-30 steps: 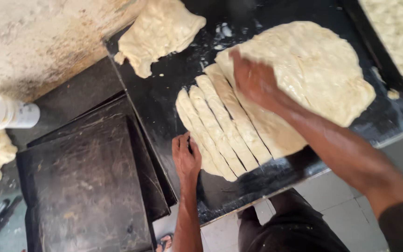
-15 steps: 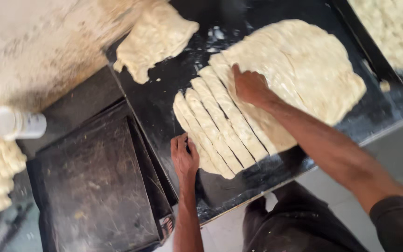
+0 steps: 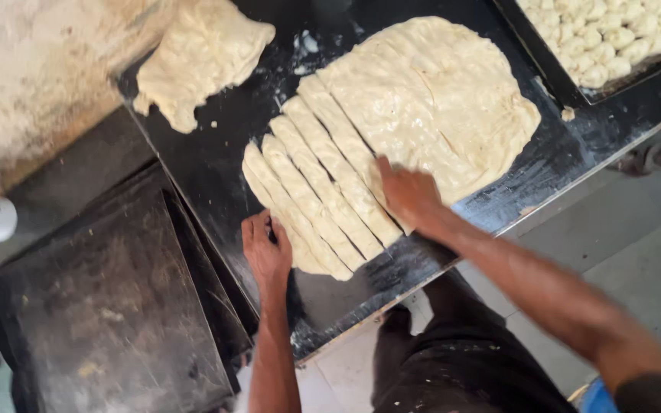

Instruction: The person flattens dough on a counter, cuts it into strips using a hand-held cutter, and then rolls small pieces of the dough into balls by hand, placing them onto a tray.

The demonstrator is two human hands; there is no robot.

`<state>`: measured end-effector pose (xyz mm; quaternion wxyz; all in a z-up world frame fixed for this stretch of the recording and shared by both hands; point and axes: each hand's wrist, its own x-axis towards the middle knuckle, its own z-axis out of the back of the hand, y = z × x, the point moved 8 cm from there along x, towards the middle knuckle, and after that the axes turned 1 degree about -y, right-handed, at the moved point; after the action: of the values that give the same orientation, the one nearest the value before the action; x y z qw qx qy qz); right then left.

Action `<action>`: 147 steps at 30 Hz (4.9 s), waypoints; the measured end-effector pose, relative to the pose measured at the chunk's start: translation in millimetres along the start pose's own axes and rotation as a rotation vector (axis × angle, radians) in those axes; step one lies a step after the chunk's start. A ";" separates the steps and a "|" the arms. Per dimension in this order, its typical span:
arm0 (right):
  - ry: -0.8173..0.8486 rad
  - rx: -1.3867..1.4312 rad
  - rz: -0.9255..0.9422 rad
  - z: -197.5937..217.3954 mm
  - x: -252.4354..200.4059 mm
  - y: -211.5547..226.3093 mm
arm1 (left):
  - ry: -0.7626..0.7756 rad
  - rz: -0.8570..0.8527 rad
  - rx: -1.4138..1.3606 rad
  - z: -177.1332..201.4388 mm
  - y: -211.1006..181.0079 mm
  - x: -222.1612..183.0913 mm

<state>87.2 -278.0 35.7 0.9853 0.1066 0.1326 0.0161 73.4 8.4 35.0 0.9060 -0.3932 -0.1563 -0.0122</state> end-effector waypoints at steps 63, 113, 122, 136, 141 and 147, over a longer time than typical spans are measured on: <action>-0.106 -0.070 -0.029 18.3 83.2 -85.5 | -0.022 -0.098 0.014 1.9 -12.4 8.5; -0.462 -0.115 0.046 144.1 134.4 -113.6 | -0.009 0.010 0.038 -0.8 -15.2 8.3; -0.242 -0.094 0.129 87.1 270.1 -163.3 | 0.002 0.023 0.060 -4.4 -6.5 14.0; -0.190 -0.057 0.001 15.1 87.6 -183.4 | 0.026 -0.038 0.063 1.0 -8.1 5.7; -0.209 -0.145 0.056 32.7 2.6 -168.2 | -0.002 -0.045 0.006 -0.4 -16.1 6.6; -0.352 -0.025 0.067 149.6 92.9 -155.1 | -0.037 -0.059 0.034 -2.7 -20.6 16.8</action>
<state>216.9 -454.8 119.5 0.9935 0.0996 -0.0458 0.0317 87.1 -6.1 52.8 0.9088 -0.3731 -0.1846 -0.0289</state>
